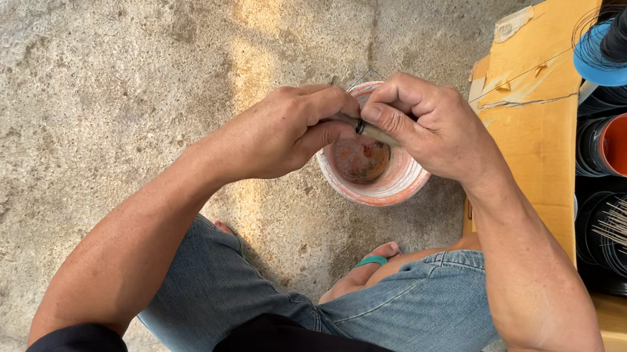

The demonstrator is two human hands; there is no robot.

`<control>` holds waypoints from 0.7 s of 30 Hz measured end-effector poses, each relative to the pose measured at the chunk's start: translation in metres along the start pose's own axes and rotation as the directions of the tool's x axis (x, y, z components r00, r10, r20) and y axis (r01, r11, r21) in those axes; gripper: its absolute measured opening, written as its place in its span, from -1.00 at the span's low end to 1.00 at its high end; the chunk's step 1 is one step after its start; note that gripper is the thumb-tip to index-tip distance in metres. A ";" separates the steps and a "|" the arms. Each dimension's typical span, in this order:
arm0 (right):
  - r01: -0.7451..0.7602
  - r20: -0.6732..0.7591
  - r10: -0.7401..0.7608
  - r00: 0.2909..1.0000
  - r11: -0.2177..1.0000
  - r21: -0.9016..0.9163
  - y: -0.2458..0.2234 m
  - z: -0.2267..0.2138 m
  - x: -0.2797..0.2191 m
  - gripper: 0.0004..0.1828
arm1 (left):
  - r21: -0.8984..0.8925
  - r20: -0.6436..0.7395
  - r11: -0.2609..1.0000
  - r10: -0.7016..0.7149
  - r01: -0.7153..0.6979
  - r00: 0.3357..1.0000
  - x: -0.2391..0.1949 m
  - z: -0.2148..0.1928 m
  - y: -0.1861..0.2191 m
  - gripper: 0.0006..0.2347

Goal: The person assembles a broom by inserting a white PVC pipe into a blue plastic base with black bristles. They then wrap a thin wire around the pipe and base to secure the connection. The person handles a bucket of soil and various broom parts during the process.

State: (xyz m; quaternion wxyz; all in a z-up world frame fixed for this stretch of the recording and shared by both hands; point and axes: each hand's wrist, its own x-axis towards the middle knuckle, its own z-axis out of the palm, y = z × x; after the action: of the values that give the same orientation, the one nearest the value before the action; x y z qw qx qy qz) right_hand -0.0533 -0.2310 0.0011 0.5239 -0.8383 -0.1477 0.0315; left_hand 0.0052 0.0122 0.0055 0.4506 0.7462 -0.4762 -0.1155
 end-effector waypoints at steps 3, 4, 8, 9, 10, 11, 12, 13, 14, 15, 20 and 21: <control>-0.041 -0.007 0.041 0.999 0.999 0.035 0.000 -0.004 -0.002 -0.81 | -0.264 0.015 0.961 0.084 -0.077 0.996 -0.001 0.000 -0.005 -0.84; -0.078 -0.016 0.080 0.997 0.995 0.069 -0.001 -0.004 -0.003 -0.82 | -0.317 0.010 0.947 0.056 -0.050 0.998 -0.001 0.001 -0.006 -0.85; 0.033 -0.100 -0.027 0.995 0.998 0.058 -0.009 0.003 -0.003 -0.82 | -0.487 -0.069 0.871 -0.109 0.062 0.992 0.004 0.009 -0.008 -0.89; 0.102 -0.136 -0.121 0.983 0.985 -0.136 -0.011 0.005 -0.004 -0.85 | -0.523 -0.100 0.847 -0.166 0.090 0.981 0.006 0.011 -0.007 -0.89; 0.159 -0.153 -0.218 0.964 0.931 -0.327 -0.014 0.009 -0.004 -0.87 | -0.463 -0.157 0.882 -0.180 0.089 0.971 0.008 0.013 -0.007 -0.89; 0.197 -0.153 -0.312 0.938 0.839 -0.507 -0.016 0.011 -0.004 -0.88 | -0.400 -0.210 0.912 -0.188 0.091 0.959 0.009 0.014 -0.007 -0.89; 0.235 -0.141 -0.366 0.920 0.802 -0.549 -0.018 0.011 -0.004 -0.87 | -0.335 -0.263 0.937 -0.191 0.096 0.946 0.011 0.014 -0.006 -0.89; 0.268 -0.127 -0.414 0.902 0.764 -0.587 -0.020 0.011 -0.004 -0.87 | -0.229 -0.265 0.965 -0.189 0.128 0.946 0.013 0.015 -0.006 -0.89; 0.299 -0.110 -0.459 0.881 0.722 -0.624 -0.022 0.010 -0.005 -0.87 | -0.119 -0.267 0.980 -0.185 0.158 0.946 0.015 0.015 -0.006 -0.89; 0.261 -0.134 -0.421 0.897 0.749 -0.609 -0.023 0.009 -0.005 -0.88 | -0.008 -0.273 0.982 -0.184 0.189 0.944 0.015 0.015 -0.005 -0.89; 0.147 -0.247 -0.311 0.918 0.844 -0.516 -0.020 -0.003 -0.009 -0.89 | -0.164 -0.023 0.986 -0.022 0.018 0.999 0.007 0.014 -0.006 -0.91; 0.119 -0.252 -0.255 0.933 0.883 -0.454 -0.019 -0.006 -0.008 -0.89 | -0.262 0.007 0.964 0.058 -0.054 0.998 0.007 0.013 -0.007 -0.90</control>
State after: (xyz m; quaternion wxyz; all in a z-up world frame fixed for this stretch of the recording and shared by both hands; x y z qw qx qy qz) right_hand -0.0642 -0.2309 0.0195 0.3425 -0.9094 -0.1496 -0.1827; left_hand 0.0049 0.0000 -0.0056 0.5447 0.6655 -0.4811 -0.1701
